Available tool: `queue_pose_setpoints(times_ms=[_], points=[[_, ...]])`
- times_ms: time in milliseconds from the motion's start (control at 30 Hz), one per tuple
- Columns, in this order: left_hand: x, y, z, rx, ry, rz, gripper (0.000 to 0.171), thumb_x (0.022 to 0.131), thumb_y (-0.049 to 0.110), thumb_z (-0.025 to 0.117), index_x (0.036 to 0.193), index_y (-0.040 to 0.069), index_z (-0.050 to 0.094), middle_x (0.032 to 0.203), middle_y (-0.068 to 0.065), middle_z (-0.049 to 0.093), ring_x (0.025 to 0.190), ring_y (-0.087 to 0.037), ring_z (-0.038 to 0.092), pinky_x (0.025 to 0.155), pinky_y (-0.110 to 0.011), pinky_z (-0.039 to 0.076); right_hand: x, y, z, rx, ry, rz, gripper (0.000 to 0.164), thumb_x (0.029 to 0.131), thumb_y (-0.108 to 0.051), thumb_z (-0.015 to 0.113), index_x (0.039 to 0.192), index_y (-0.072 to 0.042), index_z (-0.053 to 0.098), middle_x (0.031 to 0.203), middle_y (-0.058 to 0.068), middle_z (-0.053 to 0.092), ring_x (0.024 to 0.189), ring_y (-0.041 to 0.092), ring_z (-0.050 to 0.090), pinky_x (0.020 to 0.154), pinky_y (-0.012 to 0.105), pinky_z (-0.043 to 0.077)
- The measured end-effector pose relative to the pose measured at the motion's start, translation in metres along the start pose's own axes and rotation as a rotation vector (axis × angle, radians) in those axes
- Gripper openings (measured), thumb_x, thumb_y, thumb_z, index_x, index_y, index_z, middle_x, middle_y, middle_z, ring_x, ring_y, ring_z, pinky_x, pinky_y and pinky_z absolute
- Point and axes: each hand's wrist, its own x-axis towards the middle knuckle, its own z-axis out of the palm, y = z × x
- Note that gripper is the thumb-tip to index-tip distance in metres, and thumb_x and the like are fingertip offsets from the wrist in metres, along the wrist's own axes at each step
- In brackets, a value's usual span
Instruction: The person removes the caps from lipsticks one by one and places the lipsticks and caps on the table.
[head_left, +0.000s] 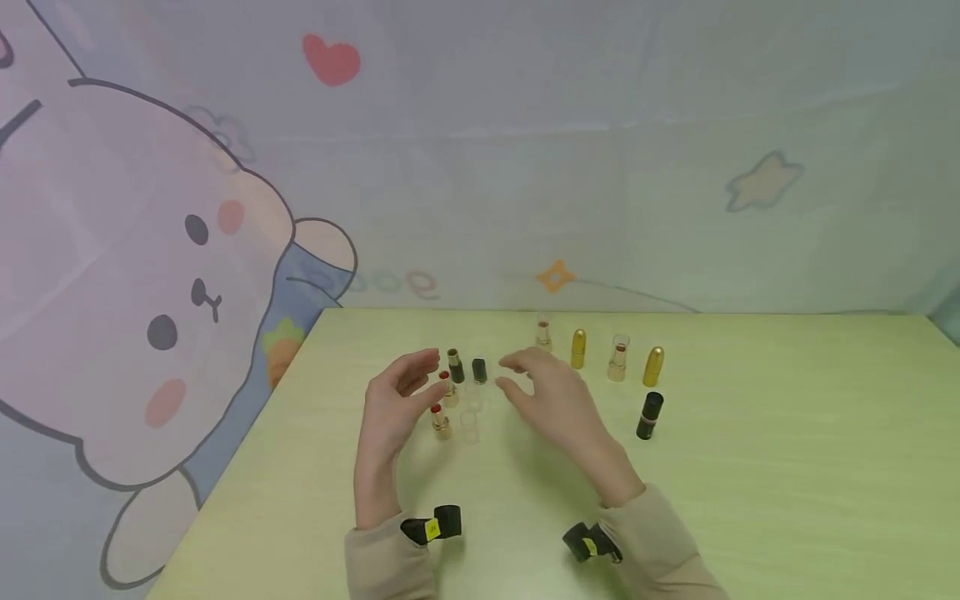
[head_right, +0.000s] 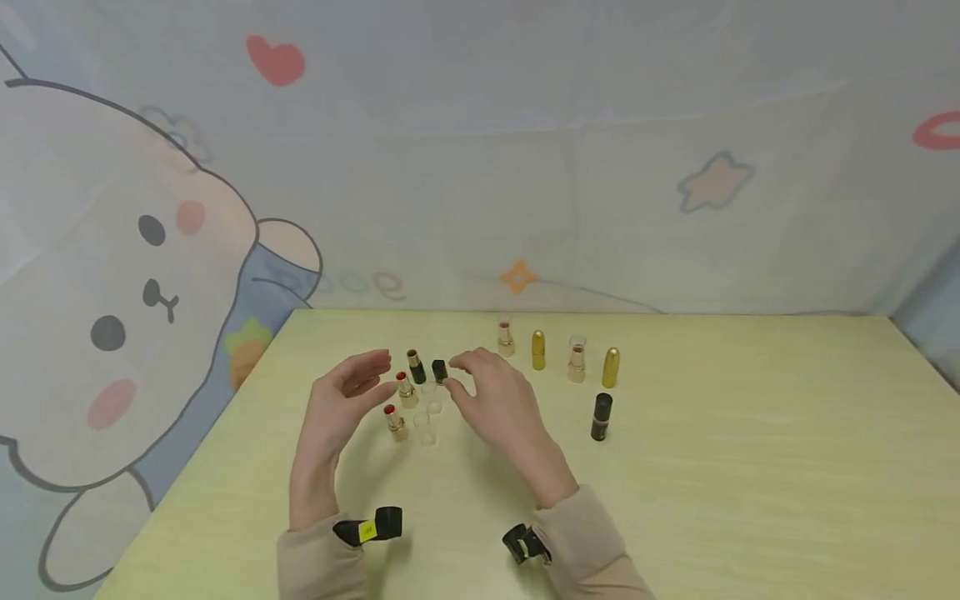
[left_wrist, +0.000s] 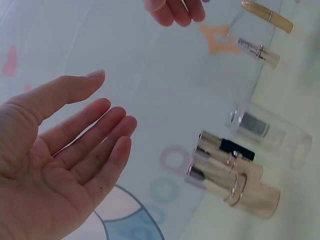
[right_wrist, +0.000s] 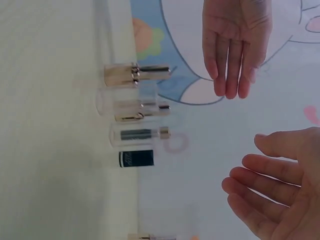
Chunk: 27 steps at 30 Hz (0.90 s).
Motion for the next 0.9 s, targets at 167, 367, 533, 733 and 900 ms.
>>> queue_pose_setpoints(times_ms=[167, 367, 533, 733, 900], points=[[0.003, 0.006, 0.016, -0.04, -0.037, 0.03, 0.043, 0.081, 0.005, 0.074, 0.123, 0.008, 0.063, 0.126, -0.014, 0.063, 0.121, -0.028, 0.058, 0.108, -0.039, 0.044, -0.002, 0.007, -0.016, -0.002, 0.026, 0.004, 0.03, 0.093, -0.027, 0.062, 0.117, -0.01, 0.066, 0.115, 0.008, 0.068, 0.106, 0.026, 0.064, 0.085, 0.044, 0.053], [0.005, 0.01, 0.038, -0.063, -0.091, 0.042, 0.043, 0.081, 0.006, 0.074, 0.123, 0.009, 0.063, 0.124, -0.01, 0.065, 0.119, -0.026, 0.059, 0.107, -0.04, 0.045, -0.008, 0.02, -0.037, -0.018, 0.047, 0.007, 0.031, 0.094, -0.027, 0.061, 0.119, -0.009, 0.065, 0.116, 0.009, 0.068, 0.105, 0.028, 0.064, 0.085, 0.047, 0.053], [0.005, 0.014, 0.063, -0.079, -0.168, 0.049, 0.043, 0.082, 0.007, 0.074, 0.124, 0.009, 0.062, 0.126, -0.01, 0.064, 0.119, -0.024, 0.06, 0.106, -0.038, 0.045, -0.018, 0.034, -0.057, -0.034, 0.06, 0.019, 0.03, 0.094, -0.025, 0.061, 0.118, -0.008, 0.065, 0.117, 0.011, 0.068, 0.105, 0.03, 0.064, 0.089, 0.05, 0.05], [0.003, 0.02, 0.094, -0.087, -0.253, 0.067, 0.044, 0.082, 0.011, 0.075, 0.124, 0.009, 0.062, 0.126, -0.007, 0.065, 0.119, -0.024, 0.06, 0.106, -0.037, 0.046, -0.032, 0.052, -0.082, -0.07, 0.086, 0.016, 0.028, 0.094, -0.023, 0.062, 0.117, -0.008, 0.065, 0.114, 0.011, 0.069, 0.1, 0.029, 0.064, 0.085, 0.051, 0.05], [0.004, 0.017, 0.116, -0.105, -0.299, 0.057, 0.043, 0.082, 0.012, 0.075, 0.123, 0.01, 0.063, 0.126, -0.009, 0.065, 0.119, -0.025, 0.06, 0.106, -0.04, 0.045, -0.043, 0.069, -0.097, -0.082, 0.074, 0.024, 0.028, 0.093, -0.023, 0.062, 0.117, -0.007, 0.066, 0.112, 0.011, 0.069, 0.097, 0.027, 0.063, 0.082, 0.047, 0.05]])
